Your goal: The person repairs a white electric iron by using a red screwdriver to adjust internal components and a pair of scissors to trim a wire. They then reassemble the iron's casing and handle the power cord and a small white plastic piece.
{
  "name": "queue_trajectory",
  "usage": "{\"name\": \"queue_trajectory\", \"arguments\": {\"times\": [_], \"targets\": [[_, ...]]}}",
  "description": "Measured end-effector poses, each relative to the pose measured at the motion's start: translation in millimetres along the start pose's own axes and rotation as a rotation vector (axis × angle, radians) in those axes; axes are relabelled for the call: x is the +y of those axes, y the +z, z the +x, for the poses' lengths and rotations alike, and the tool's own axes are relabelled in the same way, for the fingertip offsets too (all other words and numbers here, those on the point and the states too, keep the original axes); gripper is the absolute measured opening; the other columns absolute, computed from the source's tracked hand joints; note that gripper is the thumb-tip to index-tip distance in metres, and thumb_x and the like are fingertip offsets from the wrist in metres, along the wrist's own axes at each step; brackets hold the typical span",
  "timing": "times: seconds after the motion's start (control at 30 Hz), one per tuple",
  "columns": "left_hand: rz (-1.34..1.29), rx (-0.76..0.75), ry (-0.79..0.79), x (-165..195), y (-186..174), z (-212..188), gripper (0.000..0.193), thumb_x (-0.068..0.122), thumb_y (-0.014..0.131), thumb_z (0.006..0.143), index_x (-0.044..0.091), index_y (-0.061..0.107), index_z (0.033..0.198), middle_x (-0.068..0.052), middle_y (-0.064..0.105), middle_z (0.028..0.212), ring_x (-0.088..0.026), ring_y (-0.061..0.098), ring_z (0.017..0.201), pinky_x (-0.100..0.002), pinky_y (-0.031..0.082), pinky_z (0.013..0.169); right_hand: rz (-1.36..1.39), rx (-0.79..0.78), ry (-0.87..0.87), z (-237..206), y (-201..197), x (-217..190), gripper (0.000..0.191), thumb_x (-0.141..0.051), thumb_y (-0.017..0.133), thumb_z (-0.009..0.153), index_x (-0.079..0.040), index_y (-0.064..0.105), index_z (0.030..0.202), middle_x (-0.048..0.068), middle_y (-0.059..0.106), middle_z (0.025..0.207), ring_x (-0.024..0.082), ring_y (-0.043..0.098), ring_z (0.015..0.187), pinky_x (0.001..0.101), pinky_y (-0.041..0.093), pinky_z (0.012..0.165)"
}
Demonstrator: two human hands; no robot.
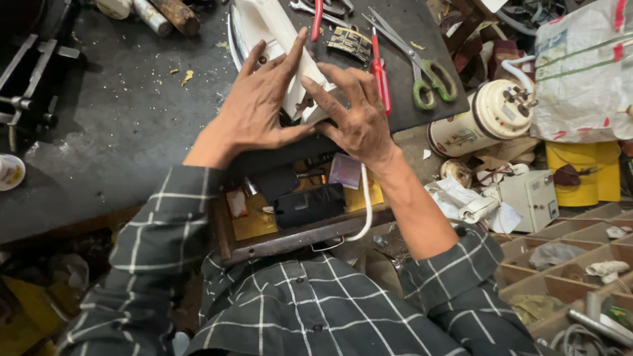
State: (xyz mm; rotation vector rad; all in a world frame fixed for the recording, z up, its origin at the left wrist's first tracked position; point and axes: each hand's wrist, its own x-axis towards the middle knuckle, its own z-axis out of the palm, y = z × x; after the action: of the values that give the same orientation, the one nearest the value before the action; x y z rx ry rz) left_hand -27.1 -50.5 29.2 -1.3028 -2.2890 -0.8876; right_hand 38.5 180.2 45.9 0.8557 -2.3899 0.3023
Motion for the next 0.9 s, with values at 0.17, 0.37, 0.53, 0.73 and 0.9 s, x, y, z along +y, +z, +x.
{"name": "queue_trajectory", "arguments": {"times": [0.17,0.37,0.53,0.73,0.9], "targets": [[-0.033,0.155,-0.125,11.9,23.4,0.9,0.126,0.053,0.082,0.086,-0.001,-0.001,0.164,-0.020,0.063,0.140,-0.036,0.055,0.140,-0.052,0.021,0.130,-0.025,-0.035,-0.027,-2.0,-1.6,-0.5,0.096,-0.007,0.089,0.079,-0.017,0.040,0.162,0.010,0.042,0.162,0.033,0.050,0.133,0.0421,0.045,0.117],[-0.057,0.159,-0.200,12.3,30.0,-0.9,0.127,0.047,0.084,0.086,-0.004,-0.003,0.163,-0.019,0.063,0.138,-0.035,0.055,0.138,-0.052,0.022,0.131,0.017,-0.055,-0.021,-2.3,-2.3,-3.3,0.100,-0.001,0.084,0.078,-0.004,0.032,0.164,0.010,0.034,0.168,0.033,0.051,0.137,0.0407,0.044,0.121],[-0.055,0.223,-0.196,14.2,34.1,0.8,0.127,0.046,0.085,0.086,-0.002,-0.004,0.163,-0.016,0.063,0.139,-0.034,0.058,0.137,-0.053,0.023,0.130,0.001,-0.096,-0.007,0.6,-5.7,-4.9,0.098,0.000,0.079,0.082,-0.001,0.028,0.165,0.012,0.033,0.170,0.034,0.051,0.139,0.0411,0.043,0.123],[-0.035,0.353,-0.278,25.7,49.1,3.7,0.123,0.038,0.084,0.085,0.001,-0.003,0.164,-0.017,0.066,0.138,-0.034,0.061,0.133,-0.055,0.022,0.129,0.035,-0.067,0.005,2.3,-5.7,-9.9,0.089,0.002,0.073,0.089,-0.002,0.026,0.165,0.013,0.036,0.168,0.034,0.052,0.140,0.0413,0.043,0.124],[-0.090,0.344,-0.318,23.1,52.0,4.7,0.121,0.038,0.084,0.085,0.000,0.000,0.164,-0.014,0.072,0.123,-0.034,0.065,0.126,-0.054,0.024,0.130,0.175,-0.066,0.051,2.1,-7.8,-4.2,0.092,0.001,0.074,0.089,-0.005,0.025,0.166,0.012,0.042,0.166,0.033,0.051,0.141,0.0393,0.043,0.122]]}}
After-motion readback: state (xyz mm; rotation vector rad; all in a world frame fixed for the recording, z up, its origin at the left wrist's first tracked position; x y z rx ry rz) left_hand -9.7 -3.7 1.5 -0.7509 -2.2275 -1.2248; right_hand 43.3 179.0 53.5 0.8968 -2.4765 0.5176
